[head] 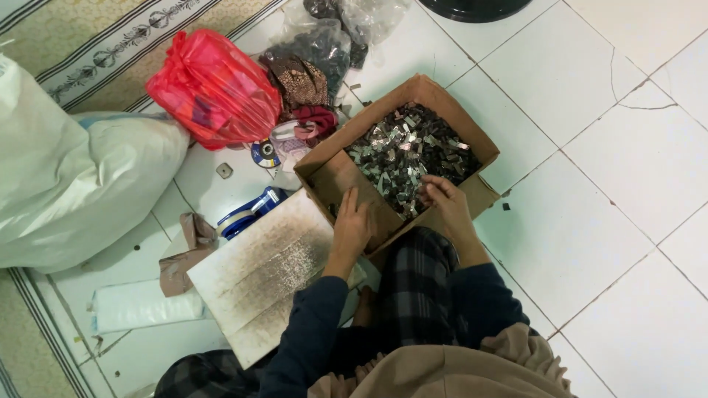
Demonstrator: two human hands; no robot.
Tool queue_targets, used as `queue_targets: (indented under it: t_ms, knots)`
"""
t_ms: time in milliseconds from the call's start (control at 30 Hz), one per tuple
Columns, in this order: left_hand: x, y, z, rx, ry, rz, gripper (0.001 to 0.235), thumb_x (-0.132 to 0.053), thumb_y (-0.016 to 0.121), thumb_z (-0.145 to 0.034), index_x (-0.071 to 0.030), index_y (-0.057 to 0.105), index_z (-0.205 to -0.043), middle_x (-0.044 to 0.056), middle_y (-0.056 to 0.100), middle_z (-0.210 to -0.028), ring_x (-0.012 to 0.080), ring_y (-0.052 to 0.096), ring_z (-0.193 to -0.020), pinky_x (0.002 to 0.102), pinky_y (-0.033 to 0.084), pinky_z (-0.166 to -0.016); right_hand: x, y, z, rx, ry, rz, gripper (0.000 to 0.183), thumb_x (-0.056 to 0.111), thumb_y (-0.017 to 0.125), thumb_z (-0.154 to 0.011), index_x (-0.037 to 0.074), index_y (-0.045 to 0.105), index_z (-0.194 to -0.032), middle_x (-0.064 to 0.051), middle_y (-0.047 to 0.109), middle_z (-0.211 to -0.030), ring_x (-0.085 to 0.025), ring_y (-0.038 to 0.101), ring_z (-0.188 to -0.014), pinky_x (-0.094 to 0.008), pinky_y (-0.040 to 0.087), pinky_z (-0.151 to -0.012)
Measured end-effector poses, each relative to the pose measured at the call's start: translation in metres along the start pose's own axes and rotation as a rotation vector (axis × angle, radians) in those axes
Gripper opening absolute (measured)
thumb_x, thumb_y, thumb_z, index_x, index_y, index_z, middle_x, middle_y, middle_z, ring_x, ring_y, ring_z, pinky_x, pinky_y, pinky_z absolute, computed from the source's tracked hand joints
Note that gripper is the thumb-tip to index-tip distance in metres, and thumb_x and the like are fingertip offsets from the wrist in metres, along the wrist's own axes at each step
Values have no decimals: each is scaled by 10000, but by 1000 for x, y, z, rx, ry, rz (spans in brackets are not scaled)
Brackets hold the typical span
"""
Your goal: Sorting small metal components from a box and placing them into individual plastic bags on the floor.
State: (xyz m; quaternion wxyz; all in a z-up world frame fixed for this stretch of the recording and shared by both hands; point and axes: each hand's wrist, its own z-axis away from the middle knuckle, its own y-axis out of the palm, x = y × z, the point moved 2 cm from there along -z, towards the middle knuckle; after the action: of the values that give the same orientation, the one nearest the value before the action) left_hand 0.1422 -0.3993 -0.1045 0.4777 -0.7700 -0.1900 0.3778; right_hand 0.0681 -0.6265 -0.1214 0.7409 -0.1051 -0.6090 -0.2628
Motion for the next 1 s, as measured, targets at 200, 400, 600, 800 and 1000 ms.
queue_targets:
  t_ms: [200,400,600,800,1000]
  knots:
    - [11,27,1,269,-115,-263,304,-285,532,-1041,-97,647,-1250,197,547,-1426,355,512,-1369,419,550,-1000,1,-13,-81,-50,-231,671,244,124,688,-1016,163,763,-1245,-104,737,-1120,-309,697,-1062,-400,586,-863]
    - [9,25,-3,231,-125,-325,332,-352,587,-995,-118,658,-1219,154,585,-1377,321,553,-1320,379,594,-892,-36,22,-163,76,-443,1036,257,138,708,-971,106,762,-1220,-137,720,-1148,-361,646,-1136,-440,547,-938]
    - [17,37,-1,216,-138,-335,340,-392,563,-998,-143,655,-1211,123,607,-1340,293,557,-1305,379,596,-851,-62,66,-206,250,-364,1314,377,220,686,-969,223,692,-1346,-82,642,-1336,-352,531,-1298,-507,451,-1039]
    - [17,35,-2,198,-151,-329,327,-375,585,-974,-140,682,-1179,116,631,-1306,295,591,-1269,371,590,-838,-80,84,-203,357,-313,1583,507,318,685,-964,291,546,-1451,-80,357,-1623,-367,318,-1463,-573,356,-1080]
    - [20,41,2,156,-178,-329,297,-366,589,-979,-152,702,-1151,100,658,-1268,282,620,-1237,356,591,-830,-110,78,-208,317,-398,1691,360,304,657,-975,247,612,-1328,-56,557,-1377,-308,453,-1300,-565,387,-982]
